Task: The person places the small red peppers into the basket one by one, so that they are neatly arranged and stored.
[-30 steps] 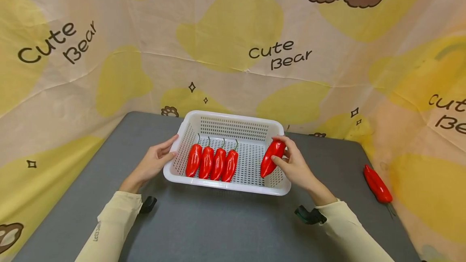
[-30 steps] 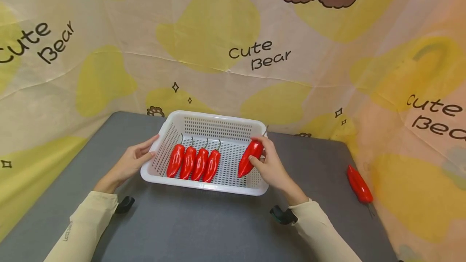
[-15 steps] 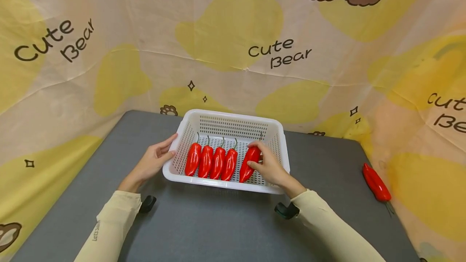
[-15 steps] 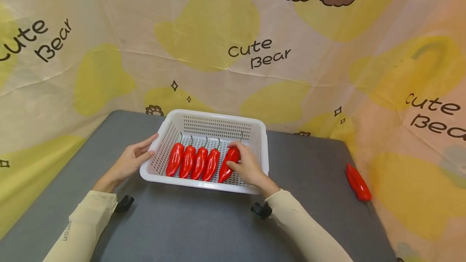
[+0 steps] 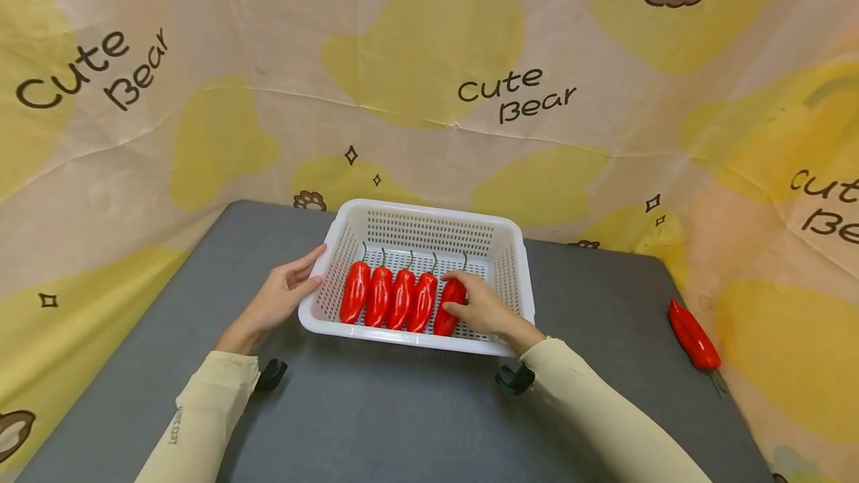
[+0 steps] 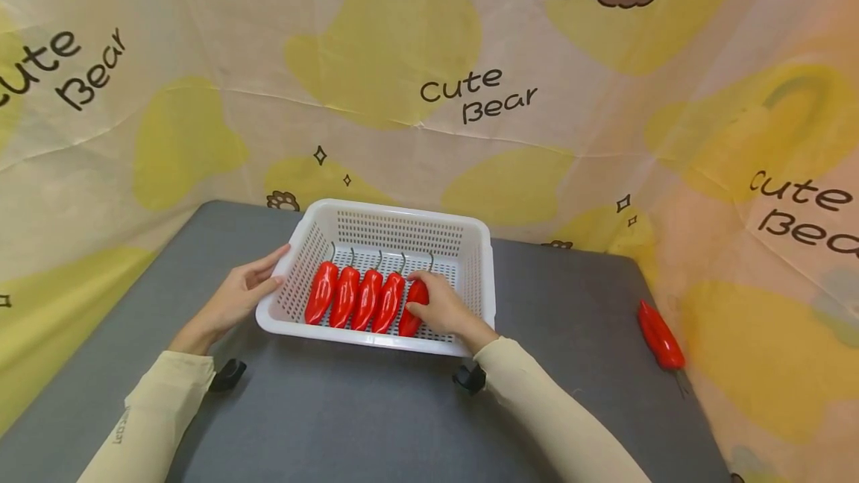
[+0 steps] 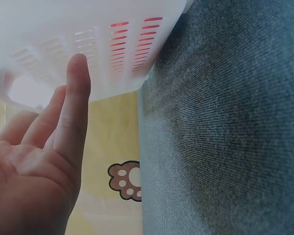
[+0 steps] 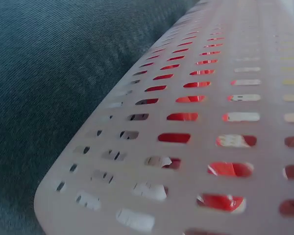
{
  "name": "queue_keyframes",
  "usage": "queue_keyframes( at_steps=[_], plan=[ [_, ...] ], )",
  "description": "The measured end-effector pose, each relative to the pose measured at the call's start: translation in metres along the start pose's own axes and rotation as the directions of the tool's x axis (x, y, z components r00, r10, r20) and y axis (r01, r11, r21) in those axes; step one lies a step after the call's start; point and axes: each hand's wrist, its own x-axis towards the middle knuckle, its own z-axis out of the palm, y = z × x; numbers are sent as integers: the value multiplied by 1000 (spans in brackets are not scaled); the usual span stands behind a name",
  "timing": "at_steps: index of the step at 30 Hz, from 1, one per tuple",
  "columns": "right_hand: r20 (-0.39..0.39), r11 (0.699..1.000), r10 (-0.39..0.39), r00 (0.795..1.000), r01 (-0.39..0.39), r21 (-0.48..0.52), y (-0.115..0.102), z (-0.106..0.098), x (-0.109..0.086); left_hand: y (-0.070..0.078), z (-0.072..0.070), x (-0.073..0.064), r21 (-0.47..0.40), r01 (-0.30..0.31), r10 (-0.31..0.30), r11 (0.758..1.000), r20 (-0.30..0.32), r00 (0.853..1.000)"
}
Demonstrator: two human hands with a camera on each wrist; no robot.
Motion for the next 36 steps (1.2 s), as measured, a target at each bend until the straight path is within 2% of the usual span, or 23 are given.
queue_keyframes(
  at_steps=[7, 11, 27, 36],
  plan=[
    [96, 995, 53, 994, -61, 81, 0, 2, 5, -1, -1, 0, -4, 1, -1, 1000, 1, 1000],
    [142, 992, 83, 986, -96, 88, 1, 2, 5, 1, -1, 0, -2, 2, -2, 1000, 1, 1000],
    [169, 984, 129, 977, -148, 103, 7, 3, 6, 3, 1, -1, -1, 21, -21, 1000, -1, 1000],
    [182, 987, 95, 979, -116, 112, 8, 3, 6, 1, 1, -1, -12, 4, -4, 1000, -1, 1000]
  ],
)
